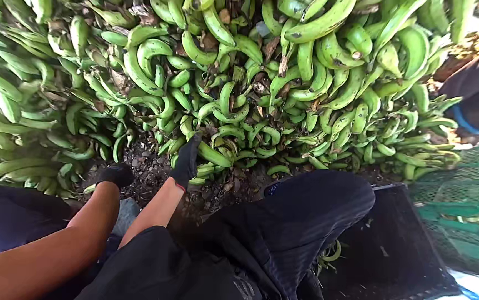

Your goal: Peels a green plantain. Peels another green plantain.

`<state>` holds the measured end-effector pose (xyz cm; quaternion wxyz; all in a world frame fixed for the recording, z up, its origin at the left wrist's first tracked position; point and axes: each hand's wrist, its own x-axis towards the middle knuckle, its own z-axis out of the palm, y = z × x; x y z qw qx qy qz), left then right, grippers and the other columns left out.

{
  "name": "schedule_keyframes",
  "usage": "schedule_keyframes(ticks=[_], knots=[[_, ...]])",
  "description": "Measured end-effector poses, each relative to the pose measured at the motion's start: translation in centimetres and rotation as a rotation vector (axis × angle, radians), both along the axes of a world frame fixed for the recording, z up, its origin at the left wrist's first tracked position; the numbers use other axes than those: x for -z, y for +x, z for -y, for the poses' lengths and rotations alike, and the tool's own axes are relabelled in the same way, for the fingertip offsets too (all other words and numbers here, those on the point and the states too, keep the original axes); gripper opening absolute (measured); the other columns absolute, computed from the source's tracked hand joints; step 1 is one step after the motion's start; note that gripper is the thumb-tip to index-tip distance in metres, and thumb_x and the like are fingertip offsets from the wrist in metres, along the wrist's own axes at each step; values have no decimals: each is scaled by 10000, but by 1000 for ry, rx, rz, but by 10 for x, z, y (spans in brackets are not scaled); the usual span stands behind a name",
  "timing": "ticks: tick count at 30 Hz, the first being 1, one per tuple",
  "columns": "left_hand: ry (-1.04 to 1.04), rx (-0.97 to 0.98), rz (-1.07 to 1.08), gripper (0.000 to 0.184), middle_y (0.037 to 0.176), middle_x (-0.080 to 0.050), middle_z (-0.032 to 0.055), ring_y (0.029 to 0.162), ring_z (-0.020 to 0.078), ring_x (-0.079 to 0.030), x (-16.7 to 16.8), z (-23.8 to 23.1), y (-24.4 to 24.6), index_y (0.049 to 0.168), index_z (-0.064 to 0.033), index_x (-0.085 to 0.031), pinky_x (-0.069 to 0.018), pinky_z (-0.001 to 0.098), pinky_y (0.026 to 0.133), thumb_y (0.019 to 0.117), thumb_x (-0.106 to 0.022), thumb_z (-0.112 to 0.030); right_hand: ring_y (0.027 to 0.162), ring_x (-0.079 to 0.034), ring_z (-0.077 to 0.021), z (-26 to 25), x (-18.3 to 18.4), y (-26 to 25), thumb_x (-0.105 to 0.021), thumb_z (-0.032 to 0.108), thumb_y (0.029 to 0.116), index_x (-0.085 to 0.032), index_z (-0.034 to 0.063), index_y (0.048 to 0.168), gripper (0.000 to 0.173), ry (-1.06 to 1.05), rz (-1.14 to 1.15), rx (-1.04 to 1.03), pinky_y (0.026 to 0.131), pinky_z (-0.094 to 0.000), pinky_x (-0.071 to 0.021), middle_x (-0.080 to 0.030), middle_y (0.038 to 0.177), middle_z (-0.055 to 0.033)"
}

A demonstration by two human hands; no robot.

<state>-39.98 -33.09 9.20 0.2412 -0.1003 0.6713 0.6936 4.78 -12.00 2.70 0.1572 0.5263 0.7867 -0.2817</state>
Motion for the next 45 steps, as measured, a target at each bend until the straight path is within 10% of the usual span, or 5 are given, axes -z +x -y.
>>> schedule_keyframes(ticks=[10, 13, 19, 35, 45], knots=[[486, 382, -214, 562, 1155, -674, 41, 987, 143, -682, -118, -105, 66, 1420, -158, -485, -605, 348, 822, 1031, -448, -561, 1207, -627, -382, -19, -12, 14, -307, 421, 1119, -443, 89, 1542, 554, -171, -309, 527, 999, -615, -492, -614, 1375, -230], [546, 632, -299, 707, 1107, -710, 31, 940, 128, -703, -146, -146, 89, 1421, -149, -489, -608, 299, 786, 921, -614, -633, 669, -608, -190, -32, -31, 13, -394, 503, 1085, -647, 71, 1224, 519, 36, -716, 808, 619, -424, -543, -645, 831, -90], [579, 1061, -405, 569, 1167, -714, 34, 986, 137, -702, -188, -218, 167, 1492, -179, -429, -599, 294, 824, 991, -608, -380, 632, -648, -86, -5, -138, 11, -554, 756, 889, -573, 115, 1363, 797, -106, -1470, 828, 509, -257, -541, -728, 895, -1], [543, 1602, 609, 435, 1029, -699, 132, 904, 203, -706, -61, -272, 310, 1276, -30, -555, -619, 352, 766, 1105, -324, -356, 746, -730, -185, -6, -149, 21, -760, 75, 852, -620, -45, 1180, 376, 522, -1669, 938, 623, -319, -631, -756, 1007, -127], [166, 1354, -877, 1078, 1364, -556, 259, 1170, 315, -619, -33, -261, 325, 1595, -14, -173, -532, 499, 978, 784, -833, -275, 548, -636, -128, -35, -195, -1, -739, 313, 951, -655, 120, 1080, 248, 165, -1538, 1178, 481, -282, -558, -686, 757, -55]])
